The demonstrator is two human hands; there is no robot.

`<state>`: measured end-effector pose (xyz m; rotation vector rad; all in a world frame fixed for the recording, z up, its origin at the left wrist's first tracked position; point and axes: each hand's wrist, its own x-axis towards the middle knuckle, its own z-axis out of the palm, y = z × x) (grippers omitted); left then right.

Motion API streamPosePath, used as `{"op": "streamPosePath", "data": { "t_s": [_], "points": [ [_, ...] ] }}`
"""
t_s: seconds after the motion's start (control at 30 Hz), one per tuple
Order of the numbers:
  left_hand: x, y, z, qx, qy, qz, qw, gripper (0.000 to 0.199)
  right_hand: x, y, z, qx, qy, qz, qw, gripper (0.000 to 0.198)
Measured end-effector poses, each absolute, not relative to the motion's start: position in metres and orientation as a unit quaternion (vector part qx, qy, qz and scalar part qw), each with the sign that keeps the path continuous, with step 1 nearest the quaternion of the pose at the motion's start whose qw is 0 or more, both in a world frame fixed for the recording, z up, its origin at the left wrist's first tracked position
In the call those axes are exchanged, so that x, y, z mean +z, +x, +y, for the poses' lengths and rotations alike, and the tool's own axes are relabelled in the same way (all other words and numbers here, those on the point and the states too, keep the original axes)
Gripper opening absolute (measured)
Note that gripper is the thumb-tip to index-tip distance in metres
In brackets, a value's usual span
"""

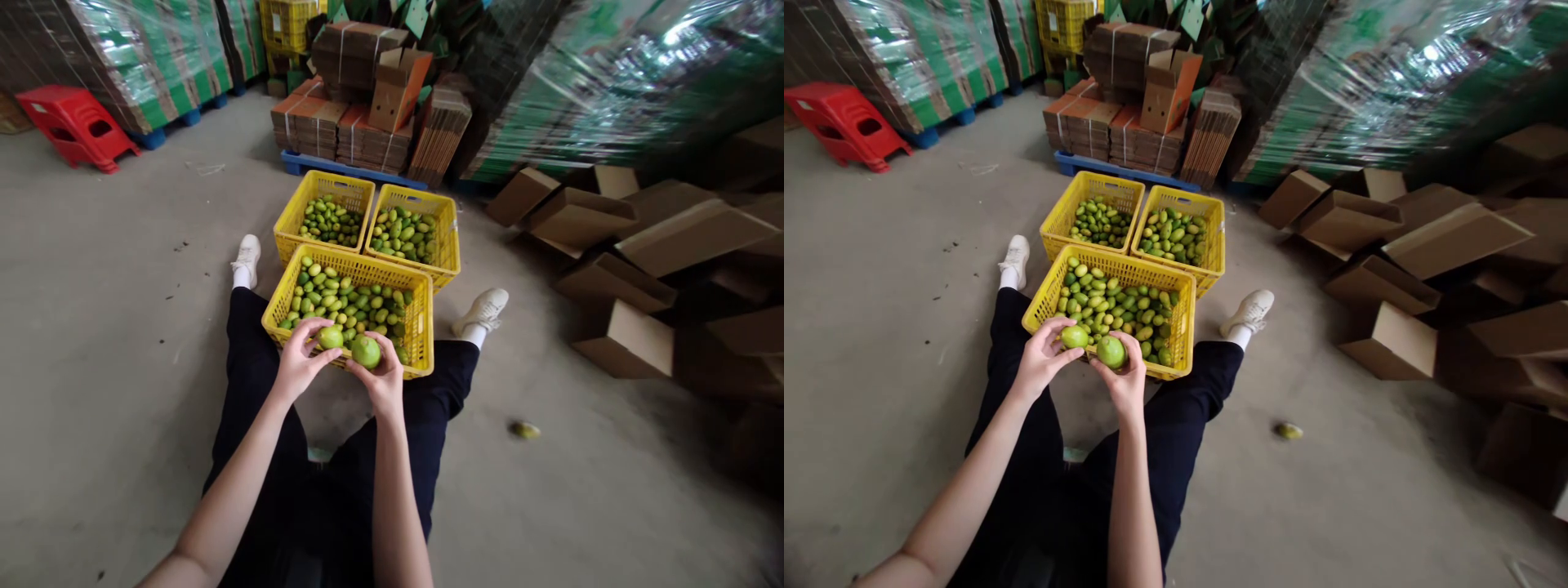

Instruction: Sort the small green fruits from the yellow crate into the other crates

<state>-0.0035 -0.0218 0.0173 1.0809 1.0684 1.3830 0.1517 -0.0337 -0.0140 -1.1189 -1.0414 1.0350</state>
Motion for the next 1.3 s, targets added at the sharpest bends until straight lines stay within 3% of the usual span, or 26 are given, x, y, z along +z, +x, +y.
{"op": "streamPosePath", "data": {
  "t_s": [0.13, 0.27, 0.33, 0.47, 0.7, 1.0, 1.3],
  "points": [
    [0.015, -0.001, -0.023, 0.572, 0.462, 0.436, 0.519, 0.036, -0.013, 0.154, -0.033, 0.401, -0.484, -0.500, 0.596, 0.047],
    [0.011, -0.003, -0.023, 0.584, 0.371, 0.413, 0.592, 0.045, -0.010, 0.157, -0.035, 0.498, -0.447, -0.412, 0.619, 0.063],
    [0.009, -0.004, -0.022, 0.594, 0.300, 0.389, 0.637, 0.045, -0.008, 0.158, -0.037, 0.555, -0.409, -0.346, 0.637, 0.058],
    [0.011, -0.006, -0.021, 0.600, 0.164, 0.335, 0.708, 0.034, -0.008, 0.154, -0.036, 0.636, -0.353, -0.274, 0.630, 0.045],
    [0.019, 0.002, -0.019, 0.561, -0.007, 0.343, 0.753, 0.008, -0.028, 0.138, -0.033, 0.668, -0.360, -0.221, 0.613, 0.035],
    [0.011, 0.004, -0.013, 0.515, -0.167, 0.379, 0.750, 0.015, -0.025, 0.128, -0.031, 0.678, -0.405, -0.120, 0.602, 0.032],
    [-0.032, -0.001, 0.028, 0.505, -0.135, 0.302, 0.797, 0.021, -0.062, 0.136, -0.004, 0.738, -0.353, -0.160, 0.553, 0.045]
  ]
}}
